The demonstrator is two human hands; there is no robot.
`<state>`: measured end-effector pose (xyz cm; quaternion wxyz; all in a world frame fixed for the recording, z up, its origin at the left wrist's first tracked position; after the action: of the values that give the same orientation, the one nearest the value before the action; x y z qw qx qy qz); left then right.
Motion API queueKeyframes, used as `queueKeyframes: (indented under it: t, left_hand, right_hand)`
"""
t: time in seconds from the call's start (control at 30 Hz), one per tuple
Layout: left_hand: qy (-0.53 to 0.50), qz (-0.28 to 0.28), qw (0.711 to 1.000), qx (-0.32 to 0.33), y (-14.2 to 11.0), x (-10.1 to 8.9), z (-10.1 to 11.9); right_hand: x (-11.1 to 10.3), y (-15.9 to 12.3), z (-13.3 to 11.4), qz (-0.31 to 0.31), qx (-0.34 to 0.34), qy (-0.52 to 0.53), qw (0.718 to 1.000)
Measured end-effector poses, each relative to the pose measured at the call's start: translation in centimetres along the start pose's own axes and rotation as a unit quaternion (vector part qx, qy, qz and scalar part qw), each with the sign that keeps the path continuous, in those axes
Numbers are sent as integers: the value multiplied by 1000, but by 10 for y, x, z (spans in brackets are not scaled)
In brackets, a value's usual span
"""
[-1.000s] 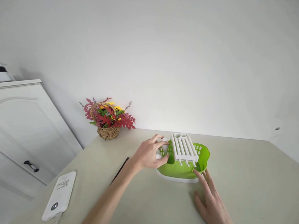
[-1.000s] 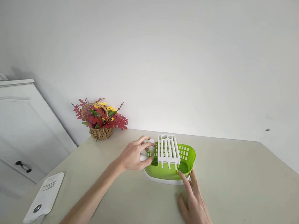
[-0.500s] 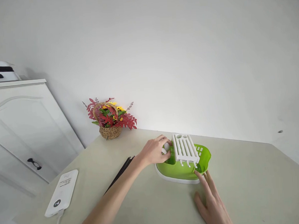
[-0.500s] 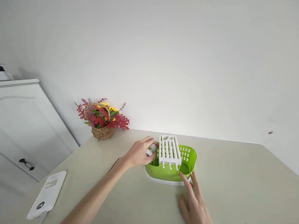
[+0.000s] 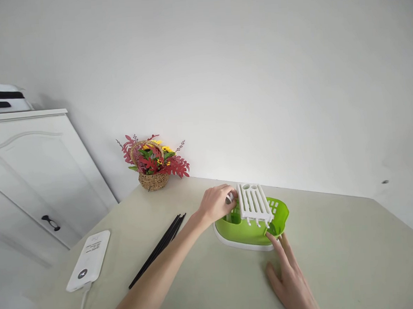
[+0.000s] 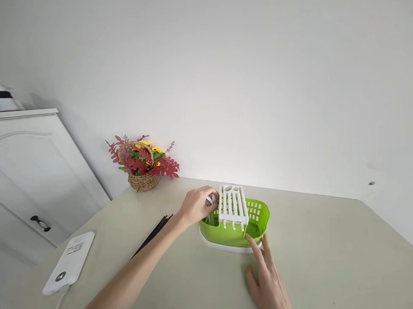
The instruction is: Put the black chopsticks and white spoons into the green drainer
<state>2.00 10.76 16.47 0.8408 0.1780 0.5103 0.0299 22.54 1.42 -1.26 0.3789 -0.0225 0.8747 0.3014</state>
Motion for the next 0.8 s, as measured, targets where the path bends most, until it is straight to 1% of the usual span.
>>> queueKeyframes:
  t: [0.07, 0.13, 0.2, 0.3, 0.4, 0.5, 0.53, 0.57, 0.6, 0.67, 0.8]
  left_hand:
    - [-23, -3, 1000, 17, -1, -7, 2]
    - [-47, 13, 999, 24, 0, -19, 3]
    - [-70, 47, 996, 27, 1, -35, 4]
    - [-120, 113, 986, 23, 3, -65, 3]
    - [-183, 183, 966, -6, 4, -97, -7]
    - [-242, 290, 925, -40, 1, -131, -29]
    - [-268, 317, 908, -52, -1, -140, -39]
    - [-297, 332, 893, -67, -2, -146, -50]
    - [-329, 335, 879, -87, -3, -149, -62]
    - [-379, 324, 857, -128, -7, -150, -86]
    - [-406, 319, 835, -188, -28, -140, -129]
  right_hand:
    - [1, -1, 1, -2, -2, -5, 1000]
    - [1, -1, 2, -2, -6, -6, 1000]
    - [3, -1, 3, -4, -9, -3, 1000]
    - [4, -2, 4, -12, -2, 0, 1000]
    - [4, -2, 5, -20, 8, 1, 1000]
    - [3, -2, 4, -26, 14, 2, 1000]
    - [3, -2, 2, -25, 15, 3, 1000]
    - [2, -1, 1, -22, 17, 3, 1000]
    - [1, -1, -1, -17, 18, 3, 1000]
    - [-2, -1, -5, -6, 21, 4, 1000]
    - [-4, -1, -9, 2, 27, 6, 1000]
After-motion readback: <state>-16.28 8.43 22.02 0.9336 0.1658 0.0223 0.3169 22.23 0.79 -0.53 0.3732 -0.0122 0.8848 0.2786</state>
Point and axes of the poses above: each hand's wrist, its own y-axis towards the middle knuckle, its own x-axis out of the palm, z = x × y, the point moved 8 cm from there along y, towards the middle knuckle, and after that the axes turned 13 degrees about -x, right-handed, at the moved point
